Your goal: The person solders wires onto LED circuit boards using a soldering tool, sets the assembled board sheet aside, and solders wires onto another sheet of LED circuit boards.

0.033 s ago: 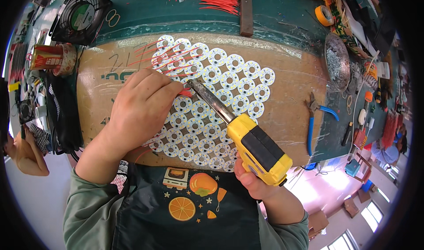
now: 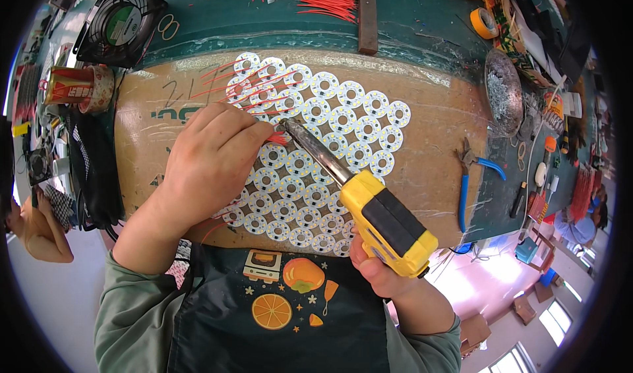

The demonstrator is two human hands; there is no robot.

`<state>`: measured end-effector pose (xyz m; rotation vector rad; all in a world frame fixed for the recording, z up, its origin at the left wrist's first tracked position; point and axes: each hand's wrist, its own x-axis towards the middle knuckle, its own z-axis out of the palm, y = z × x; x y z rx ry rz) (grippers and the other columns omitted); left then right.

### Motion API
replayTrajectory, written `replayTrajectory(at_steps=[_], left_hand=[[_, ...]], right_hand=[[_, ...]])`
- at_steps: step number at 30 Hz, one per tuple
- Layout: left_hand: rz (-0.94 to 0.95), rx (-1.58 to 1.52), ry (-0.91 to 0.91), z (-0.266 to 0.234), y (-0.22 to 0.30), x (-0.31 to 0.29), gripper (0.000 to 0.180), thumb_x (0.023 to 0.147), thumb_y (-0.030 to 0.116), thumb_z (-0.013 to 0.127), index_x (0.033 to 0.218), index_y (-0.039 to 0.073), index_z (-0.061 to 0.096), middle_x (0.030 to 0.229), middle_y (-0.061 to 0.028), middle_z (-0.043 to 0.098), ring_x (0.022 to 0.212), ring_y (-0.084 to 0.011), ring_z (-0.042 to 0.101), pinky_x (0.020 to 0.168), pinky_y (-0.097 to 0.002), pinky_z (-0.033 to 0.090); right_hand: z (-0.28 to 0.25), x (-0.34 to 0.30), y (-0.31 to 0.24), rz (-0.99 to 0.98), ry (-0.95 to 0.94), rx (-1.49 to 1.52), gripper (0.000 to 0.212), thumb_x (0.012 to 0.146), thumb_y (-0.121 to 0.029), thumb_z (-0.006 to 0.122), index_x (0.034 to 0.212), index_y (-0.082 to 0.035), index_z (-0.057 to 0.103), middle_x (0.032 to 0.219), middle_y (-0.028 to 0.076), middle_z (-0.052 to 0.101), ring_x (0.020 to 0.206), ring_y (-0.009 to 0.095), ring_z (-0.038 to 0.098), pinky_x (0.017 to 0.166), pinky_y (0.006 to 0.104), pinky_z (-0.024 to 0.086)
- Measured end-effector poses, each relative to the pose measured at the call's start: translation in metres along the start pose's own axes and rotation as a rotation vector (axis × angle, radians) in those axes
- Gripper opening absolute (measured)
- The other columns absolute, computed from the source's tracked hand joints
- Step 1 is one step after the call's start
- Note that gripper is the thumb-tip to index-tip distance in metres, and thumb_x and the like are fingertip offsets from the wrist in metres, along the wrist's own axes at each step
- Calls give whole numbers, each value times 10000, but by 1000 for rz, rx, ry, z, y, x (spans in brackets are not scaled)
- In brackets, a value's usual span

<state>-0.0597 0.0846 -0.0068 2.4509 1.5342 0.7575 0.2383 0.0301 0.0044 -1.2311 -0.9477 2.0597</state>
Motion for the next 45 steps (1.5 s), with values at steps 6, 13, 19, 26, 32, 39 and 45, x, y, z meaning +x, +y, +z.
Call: replayTrajectory(at_steps=[6,13,19,26,32,39,45], left_hand=[[-3,-6,-6,0,0,-1,301,680,-8,670,976,41,685,906,-66,632,843,-257,616,757,-373,509],[-4,-7,0,-1,0,2,295,681,-5,669,971,46,687,898,-68,630,838,-259,614,756,-373,508],[-6,-9,-4,-2,1,2,295,683,-5,670,975,39,684,888,-79,620,841,-269,610,756,-380,506],[-7,-31,26,-3,3,2,301,679,-15,679,976,33,682,883,-86,613,843,-281,606,758,-385,503],[-5,-20,86,-5,2,4,289,667,-20,691,951,32,693,889,-77,616,836,-268,606,751,-375,503],[15,6,117,-7,2,3,332,633,-23,690,958,41,704,879,-57,618,822,-245,610,743,-362,507],[29,20,-8,-8,4,-2,331,653,13,670,978,58,711,869,-28,626,824,-218,619,741,-352,506]], right_hand=[[1,0,-4,26,-3,67,835,740,-534,838,1287,-11,485,734,14,489,605,136,496,528,273,415],[1,1,-3,-16,6,72,853,747,-518,838,1324,-11,465,732,18,495,597,144,502,526,280,421],[-12,24,-12,-390,198,-67,854,799,-498,801,1355,37,434,708,15,508,549,118,501,463,259,401],[-12,51,-33,-453,323,-277,813,884,-427,720,1424,66,363,706,7,482,552,105,487,485,253,408],[-7,52,-32,-451,392,-252,782,900,-380,707,1431,70,353,707,9,479,554,104,487,484,257,407],[-14,39,-25,-469,262,-163,829,870,-448,742,1419,52,373,710,12,484,550,120,495,476,265,406],[-11,1,-8,-129,91,-99,968,716,-529,855,1389,12,416,719,12,528,585,131,531,535,263,431]])
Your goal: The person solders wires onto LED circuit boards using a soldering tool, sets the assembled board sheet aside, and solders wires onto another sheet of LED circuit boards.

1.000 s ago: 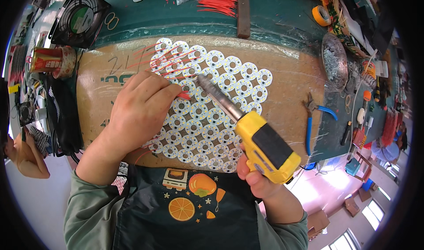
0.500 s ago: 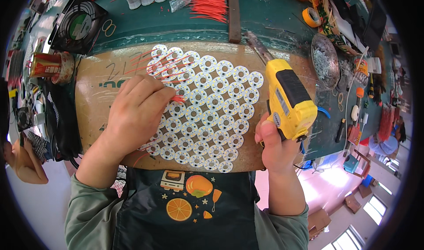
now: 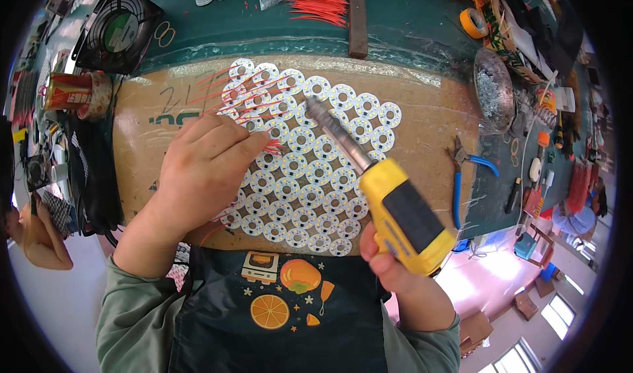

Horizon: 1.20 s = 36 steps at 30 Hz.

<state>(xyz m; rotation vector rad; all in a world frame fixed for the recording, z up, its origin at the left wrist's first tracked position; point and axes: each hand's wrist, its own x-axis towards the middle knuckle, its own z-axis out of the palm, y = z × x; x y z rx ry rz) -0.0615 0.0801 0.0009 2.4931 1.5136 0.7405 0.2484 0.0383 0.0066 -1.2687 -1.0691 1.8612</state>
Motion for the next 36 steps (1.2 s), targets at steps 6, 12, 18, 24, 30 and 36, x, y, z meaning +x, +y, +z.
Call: replayTrajectory(at_steps=[6,12,18,24,30,36], left_hand=[[-4,60,-4,4,4,-1,323,678,33,658,997,52,706,872,-29,633,823,-212,619,755,-358,501],[-8,59,-41,5,5,-1,305,673,24,661,975,46,701,876,-39,626,820,-216,617,745,-353,500],[6,16,46,6,7,1,292,650,6,671,937,53,691,859,-38,618,806,-221,616,725,-347,501],[2,21,23,10,5,-1,289,640,6,675,925,53,686,837,-35,608,780,-216,610,697,-339,500],[-8,34,-12,9,6,-1,288,638,9,675,922,54,682,817,-28,602,762,-213,601,684,-336,495],[-6,35,-10,10,6,-1,280,644,17,673,922,55,680,821,-28,599,766,-212,601,690,-340,493]], right_hand=[[3,-11,9,-32,-139,18,407,865,-385,761,970,-38,576,781,30,565,653,123,528,566,273,439],[-1,-13,10,-41,-178,57,410,864,-328,769,1049,-18,575,772,32,552,658,130,531,581,274,458],[1,-13,11,-41,-158,51,409,867,-325,767,1045,-13,571,767,32,543,647,134,526,574,277,455],[-3,-12,16,-64,-207,50,429,876,-304,758,1115,-2,569,769,35,547,643,137,531,561,280,457],[-5,-21,19,83,-95,24,869,722,-464,873,1328,4,462,754,2,504,661,134,510,561,266,426],[-5,-20,18,130,-114,52,827,727,-481,866,1289,-19,471,757,0,488,676,133,507,578,276,424]])
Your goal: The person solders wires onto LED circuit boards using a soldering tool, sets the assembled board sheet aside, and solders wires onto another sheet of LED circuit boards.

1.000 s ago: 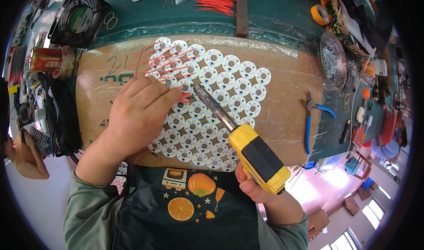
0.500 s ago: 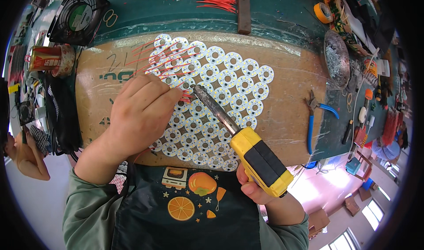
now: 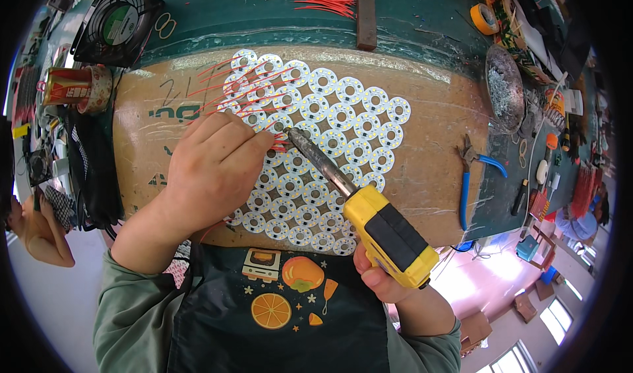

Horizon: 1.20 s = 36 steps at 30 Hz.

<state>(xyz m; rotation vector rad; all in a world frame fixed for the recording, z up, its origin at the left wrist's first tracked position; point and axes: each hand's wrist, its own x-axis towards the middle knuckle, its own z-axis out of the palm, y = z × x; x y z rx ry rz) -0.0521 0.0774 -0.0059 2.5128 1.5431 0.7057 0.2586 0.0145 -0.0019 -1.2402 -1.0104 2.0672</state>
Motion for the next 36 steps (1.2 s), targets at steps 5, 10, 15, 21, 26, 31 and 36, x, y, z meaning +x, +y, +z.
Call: replayTrajectory(at_steps=[5,10,15,21,26,31,36], left_hand=[[0,-5,4,0,0,0,282,645,17,671,925,55,680,826,-28,601,771,-212,603,697,-340,494],[20,-9,29,3,-1,-2,223,706,83,631,924,41,646,803,-38,530,801,-214,566,709,-351,460],[1,8,12,1,0,0,276,655,13,676,927,58,677,824,-27,598,770,-212,603,700,-342,495],[16,-13,33,6,-2,-3,224,718,80,627,936,34,651,812,-43,541,818,-222,573,723,-354,467],[17,-12,39,6,-1,-3,209,727,82,631,929,31,655,808,-44,543,820,-222,575,724,-353,465],[5,0,17,2,0,-1,279,656,15,679,933,52,679,830,-38,595,783,-216,604,715,-343,498],[10,-5,48,5,1,-2,185,730,87,637,906,32,655,802,-45,541,814,-219,575,715,-352,464]], right_hand=[[2,1,-1,30,28,-11,791,731,-501,855,1256,-37,488,753,1,478,667,132,494,575,280,418],[0,1,-1,23,7,-11,712,740,-492,850,1187,-59,503,752,4,477,666,137,495,569,282,420],[1,3,1,6,-7,10,678,741,-482,851,1155,-65,511,752,7,478,666,140,497,562,283,422],[-1,1,2,-44,-17,13,790,735,-461,866,1289,-35,496,766,10,490,681,143,507,572,274,426],[-1,0,3,-32,-16,32,853,728,-477,868,1330,-19,475,770,6,494,689,137,510,576,269,430],[-3,0,2,-19,-15,-35,824,734,-486,860,1288,-8,481,770,4,492,690,131,507,579,266,427],[-3,-3,6,0,0,-93,781,743,-478,853,1255,-13,489,769,3,486,688,127,499,583,265,421]])
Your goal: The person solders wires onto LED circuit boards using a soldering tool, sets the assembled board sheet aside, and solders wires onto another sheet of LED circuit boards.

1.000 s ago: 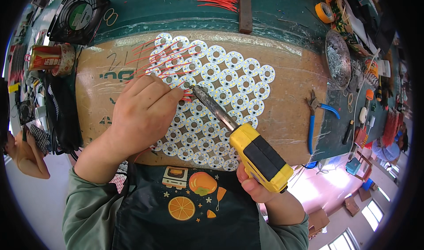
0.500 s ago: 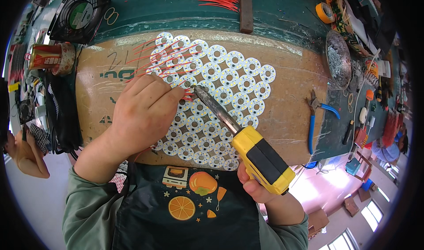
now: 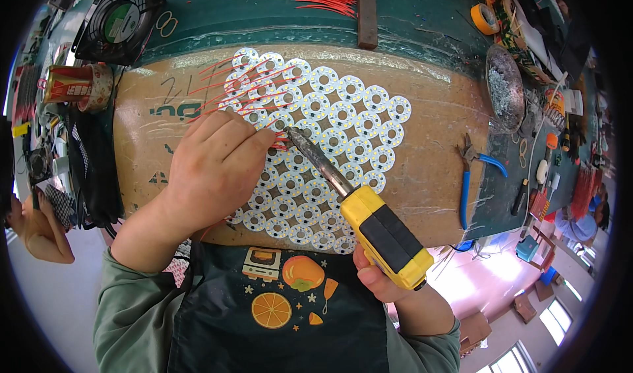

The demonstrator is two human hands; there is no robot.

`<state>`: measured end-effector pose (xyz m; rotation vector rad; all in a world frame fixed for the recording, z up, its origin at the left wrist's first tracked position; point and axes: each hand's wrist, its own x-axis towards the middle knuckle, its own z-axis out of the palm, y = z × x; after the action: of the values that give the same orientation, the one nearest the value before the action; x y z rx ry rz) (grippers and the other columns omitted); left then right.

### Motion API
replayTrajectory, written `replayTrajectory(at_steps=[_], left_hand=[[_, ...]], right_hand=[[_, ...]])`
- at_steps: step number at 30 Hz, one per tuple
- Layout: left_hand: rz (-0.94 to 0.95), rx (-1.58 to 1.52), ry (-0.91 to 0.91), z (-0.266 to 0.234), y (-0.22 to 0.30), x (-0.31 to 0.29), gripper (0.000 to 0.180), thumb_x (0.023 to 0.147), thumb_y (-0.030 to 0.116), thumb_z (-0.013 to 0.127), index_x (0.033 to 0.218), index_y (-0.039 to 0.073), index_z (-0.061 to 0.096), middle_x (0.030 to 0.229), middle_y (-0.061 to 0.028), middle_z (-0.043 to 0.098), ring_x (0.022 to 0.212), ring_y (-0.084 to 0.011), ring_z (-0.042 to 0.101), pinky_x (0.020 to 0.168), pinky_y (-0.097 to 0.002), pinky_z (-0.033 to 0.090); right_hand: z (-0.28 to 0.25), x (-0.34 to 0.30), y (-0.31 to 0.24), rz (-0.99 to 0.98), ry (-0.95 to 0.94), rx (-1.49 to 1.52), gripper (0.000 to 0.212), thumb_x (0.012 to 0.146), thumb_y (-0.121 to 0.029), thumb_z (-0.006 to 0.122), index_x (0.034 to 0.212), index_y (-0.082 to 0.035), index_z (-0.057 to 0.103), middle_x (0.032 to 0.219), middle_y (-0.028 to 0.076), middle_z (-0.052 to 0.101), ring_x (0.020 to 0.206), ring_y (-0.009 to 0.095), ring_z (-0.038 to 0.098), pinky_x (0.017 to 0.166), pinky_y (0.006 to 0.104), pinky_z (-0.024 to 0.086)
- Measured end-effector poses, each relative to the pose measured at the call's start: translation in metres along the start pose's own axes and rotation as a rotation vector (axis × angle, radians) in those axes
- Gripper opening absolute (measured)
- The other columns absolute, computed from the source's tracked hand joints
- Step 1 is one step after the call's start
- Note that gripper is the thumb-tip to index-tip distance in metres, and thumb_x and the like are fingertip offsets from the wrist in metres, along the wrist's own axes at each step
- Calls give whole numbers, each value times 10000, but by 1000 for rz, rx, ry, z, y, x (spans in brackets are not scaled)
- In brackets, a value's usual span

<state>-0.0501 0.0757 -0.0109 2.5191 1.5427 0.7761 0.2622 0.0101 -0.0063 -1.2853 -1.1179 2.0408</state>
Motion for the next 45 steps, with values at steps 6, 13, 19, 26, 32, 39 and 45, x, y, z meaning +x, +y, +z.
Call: replayTrajectory(at_steps=[6,13,19,26,32,39,45], left_hand=[[-3,6,-6,0,1,1,174,740,90,640,903,33,654,800,-43,539,814,-218,575,715,-353,464],[-1,4,-1,1,0,0,174,739,90,638,902,31,654,800,-44,540,812,-219,574,713,-352,466],[4,11,3,0,0,0,181,735,90,636,904,28,652,801,-45,540,806,-220,571,708,-351,469],[-16,4,-23,-3,1,1,284,658,4,674,938,51,687,829,-40,598,779,-223,602,707,-349,503],[-19,2,-29,-3,0,1,287,659,6,675,942,49,683,816,-42,592,777,-226,601,704,-354,500],[-20,10,-27,-4,1,2,285,660,9,680,942,49,679,805,-44,589,767,-232,599,703,-353,499],[-42,15,-89,-16,4,-1,215,741,93,640,947,39,666,836,-54,568,834,-235,577,746,-363,483]], right_hand=[[2,0,1,-52,29,10,799,741,-463,855,1293,-17,487,772,4,491,689,131,502,587,266,421],[2,1,0,-66,19,27,813,744,-460,853,1315,-13,484,777,8,503,694,135,513,581,265,421],[1,0,0,-33,3,-27,749,755,-471,841,1245,-21,497,774,7,491,689,132,506,580,265,419],[1,1,0,-32,16,-40,873,717,-492,864,1333,-20,462,780,2,496,687,129,503,580,260,417],[8,10,-12,-185,-13,21,395,867,-374,758,908,-22,586,718,31,536,614,129,526,544,272,443],[5,5,-6,-52,16,82,932,708,-490,874,1384,-22,435,762,1,497,657,131,499,567,264,419],[9,7,-7,-58,38,127,951,721,-501,864,1410,-21,417,761,3,496,643,127,501,555,265,421]])
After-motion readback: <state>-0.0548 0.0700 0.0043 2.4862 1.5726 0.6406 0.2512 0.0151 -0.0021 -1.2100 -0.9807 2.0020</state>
